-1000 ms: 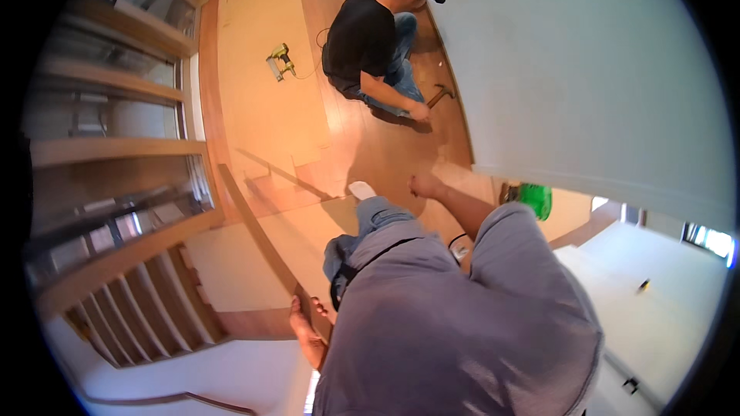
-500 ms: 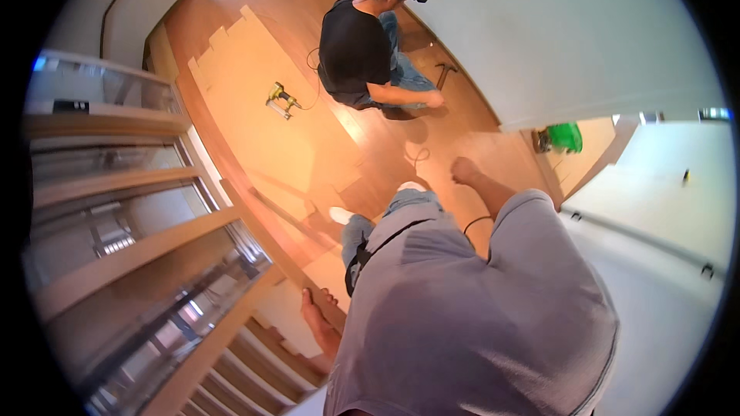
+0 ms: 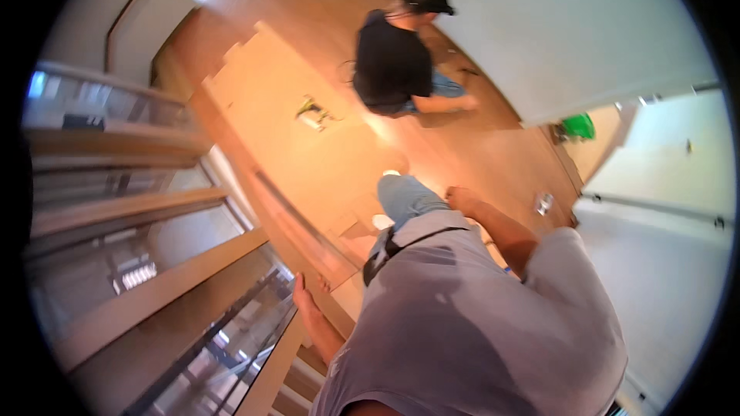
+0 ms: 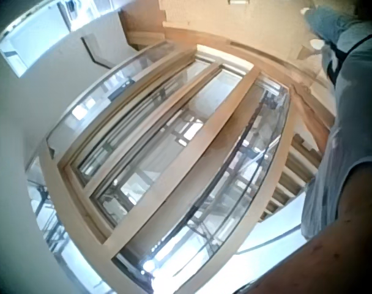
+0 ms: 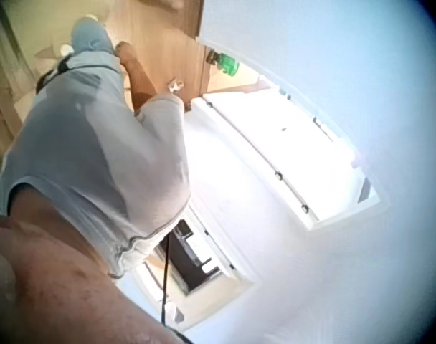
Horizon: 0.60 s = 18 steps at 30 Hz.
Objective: The person cuts wooden floorboards using a miter saw on a balcony, carries them inside, and fits them against the wall in a room, marking them with a pencil.
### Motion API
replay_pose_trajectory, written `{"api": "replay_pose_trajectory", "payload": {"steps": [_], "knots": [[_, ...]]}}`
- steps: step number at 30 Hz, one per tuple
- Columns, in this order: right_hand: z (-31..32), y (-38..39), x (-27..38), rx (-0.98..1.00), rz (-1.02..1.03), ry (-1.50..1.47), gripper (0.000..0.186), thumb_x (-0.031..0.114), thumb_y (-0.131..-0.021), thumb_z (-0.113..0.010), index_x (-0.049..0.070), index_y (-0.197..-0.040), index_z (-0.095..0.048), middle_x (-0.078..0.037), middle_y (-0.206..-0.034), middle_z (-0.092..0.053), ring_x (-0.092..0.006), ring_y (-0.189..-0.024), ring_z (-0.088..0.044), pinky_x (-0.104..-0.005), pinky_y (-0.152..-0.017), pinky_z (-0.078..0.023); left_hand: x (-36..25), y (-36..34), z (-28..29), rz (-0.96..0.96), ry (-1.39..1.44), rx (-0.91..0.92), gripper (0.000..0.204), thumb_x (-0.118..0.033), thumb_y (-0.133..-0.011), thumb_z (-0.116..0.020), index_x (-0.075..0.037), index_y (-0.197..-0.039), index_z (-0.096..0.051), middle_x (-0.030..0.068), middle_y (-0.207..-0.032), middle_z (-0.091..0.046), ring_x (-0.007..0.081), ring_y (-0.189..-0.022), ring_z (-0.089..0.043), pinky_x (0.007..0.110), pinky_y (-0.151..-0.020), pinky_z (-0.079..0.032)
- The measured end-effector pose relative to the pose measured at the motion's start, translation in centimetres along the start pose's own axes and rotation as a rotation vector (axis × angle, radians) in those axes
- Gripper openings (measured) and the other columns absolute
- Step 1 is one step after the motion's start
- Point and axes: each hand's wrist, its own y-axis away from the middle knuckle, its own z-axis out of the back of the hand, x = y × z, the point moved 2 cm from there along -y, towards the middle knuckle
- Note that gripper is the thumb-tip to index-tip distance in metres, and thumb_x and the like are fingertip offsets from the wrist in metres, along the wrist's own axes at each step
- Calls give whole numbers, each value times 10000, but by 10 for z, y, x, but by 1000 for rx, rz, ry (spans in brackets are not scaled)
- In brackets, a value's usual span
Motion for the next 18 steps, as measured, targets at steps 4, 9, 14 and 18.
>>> {"api": "replay_pose_trajectory", "payload": {"steps": [4,9,14,18], "knots": [[-17,-25,-15,111,-330,-631,245,241,-971,-607,3,-944,-655,-140,-784,-703,-202,-685,-692,-356,-621,-565,-61,-48,-11,-12,-83,-14,403,-397,-1042,-470,-9,-1009,-574,139,-746,-620,251,-553,-556,387,-499,-473],[-61,-74,-37,228,-565,-615,212,189,-957,-607,-16,-947,-661,-146,-691,-681,-239,-614,-691,-355,-584,-567,-119,-96,-28,27,-113,-7,412,-402,-1043,-481,-2,-1020,-576,157,-737,-631,278,-539,-569,411,-499,-486],[-94,-216,-76,501,55,360,200,204,-840,-657,10,-803,-689,-189,-738,-698,-269,-637,-690,-401,-636,-571,-205,-132,-91,-7,-112,-30,388,-396,-1046,-491,-16,-1091,-552,155,-736,-632,270,-552,-576,401,-504,-498],[-54,-335,73,-12,-346,-468,182,158,-916,-629,-2,-830,-611,-141,-704,-657,-215,-590,-644,-363,-595,-544,-299,-166,-120,26,-132,-52,396,-417,-1042,-514,-30,-1120,-541,153,-764,-636,261,-569,-576,387,-517,-498]]}}
